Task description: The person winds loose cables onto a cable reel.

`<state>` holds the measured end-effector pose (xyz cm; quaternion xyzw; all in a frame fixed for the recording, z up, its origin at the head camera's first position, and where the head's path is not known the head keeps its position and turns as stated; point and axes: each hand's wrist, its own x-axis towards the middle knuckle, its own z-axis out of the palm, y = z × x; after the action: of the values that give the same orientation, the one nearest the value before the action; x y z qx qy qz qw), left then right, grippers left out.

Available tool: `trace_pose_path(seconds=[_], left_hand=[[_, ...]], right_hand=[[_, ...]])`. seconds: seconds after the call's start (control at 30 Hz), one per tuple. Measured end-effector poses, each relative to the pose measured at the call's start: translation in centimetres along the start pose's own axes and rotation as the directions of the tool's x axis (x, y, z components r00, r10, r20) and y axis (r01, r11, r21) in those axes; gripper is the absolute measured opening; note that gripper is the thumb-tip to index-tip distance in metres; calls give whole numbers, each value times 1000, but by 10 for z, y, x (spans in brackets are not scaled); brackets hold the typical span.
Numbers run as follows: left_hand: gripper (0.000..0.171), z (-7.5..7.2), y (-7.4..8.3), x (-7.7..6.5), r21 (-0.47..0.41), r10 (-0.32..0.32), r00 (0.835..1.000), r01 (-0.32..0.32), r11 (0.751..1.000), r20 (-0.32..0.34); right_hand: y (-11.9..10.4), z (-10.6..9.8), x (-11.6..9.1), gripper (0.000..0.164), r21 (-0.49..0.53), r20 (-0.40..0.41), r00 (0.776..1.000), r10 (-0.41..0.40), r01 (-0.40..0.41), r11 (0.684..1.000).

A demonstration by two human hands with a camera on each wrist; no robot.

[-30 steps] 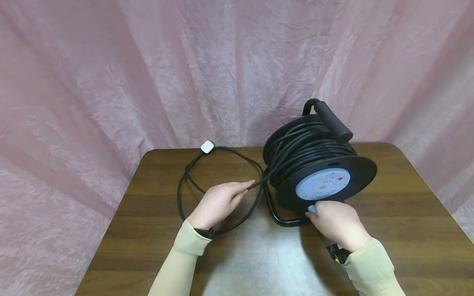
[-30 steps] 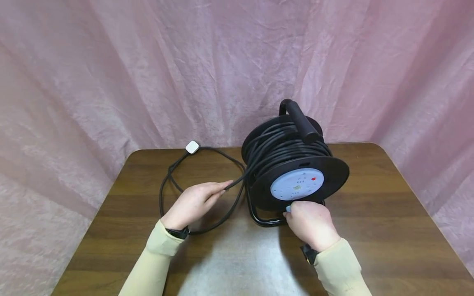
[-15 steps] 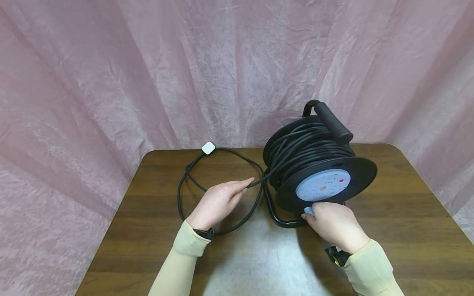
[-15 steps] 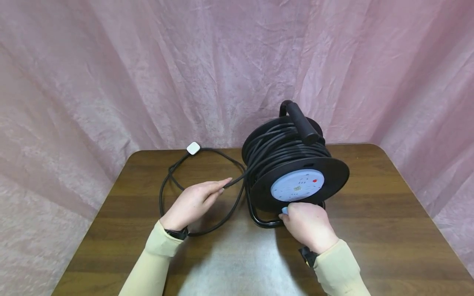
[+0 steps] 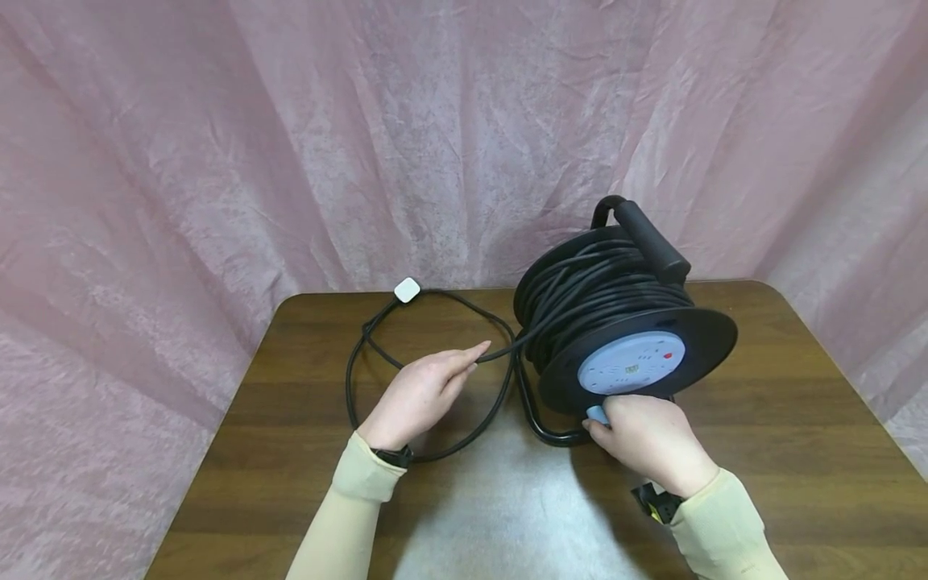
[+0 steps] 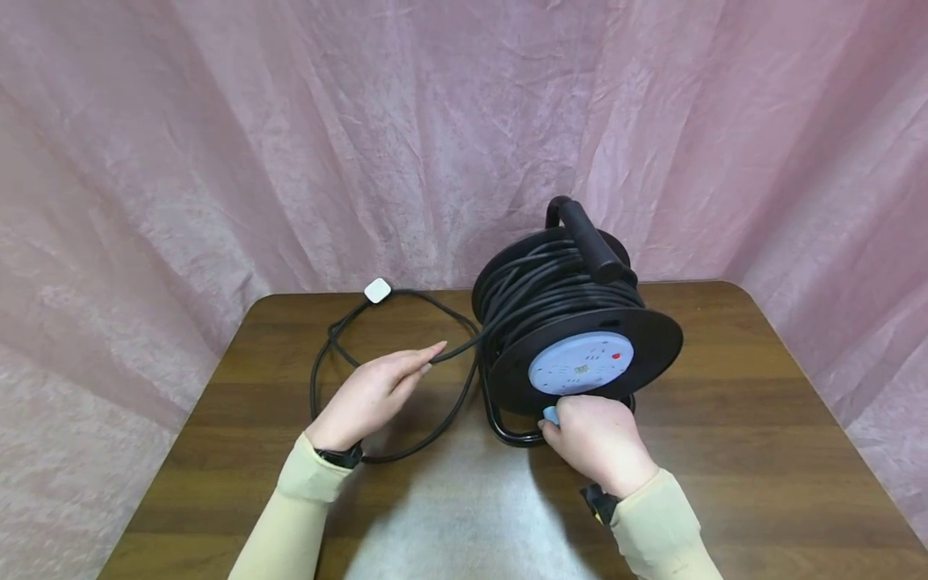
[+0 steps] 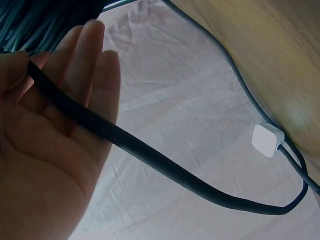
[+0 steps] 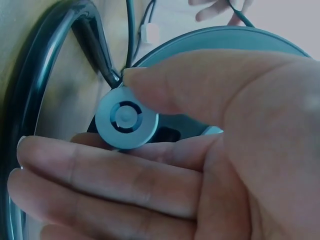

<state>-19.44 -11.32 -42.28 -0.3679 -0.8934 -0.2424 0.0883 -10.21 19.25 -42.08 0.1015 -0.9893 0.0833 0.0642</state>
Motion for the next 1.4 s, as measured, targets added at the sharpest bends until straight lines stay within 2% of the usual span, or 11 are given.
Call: trace_pose_path(seconds=[0.2,0.57,1.07,1.4], left_hand=[[43,-3,-3,0,-57,-18,1000,18,998,5],[44,-5,-2,2,-26,-6,1000,6,1000,-14],[44,-6,-1,2,5,-27,999,27,1000,-30],[44,-6,-2,2,52,-23,997,27,998,-78]], right_hand=[[-5,3,2,46,2,-27,1000,-9,9,1000],[-11,4,2,46,21,-67,997,-30,31,999],[-18,2,4,45,110,-18,1000,15,-13,994],[-22,1,6,45,150,-18,1000,20,-17,989]])
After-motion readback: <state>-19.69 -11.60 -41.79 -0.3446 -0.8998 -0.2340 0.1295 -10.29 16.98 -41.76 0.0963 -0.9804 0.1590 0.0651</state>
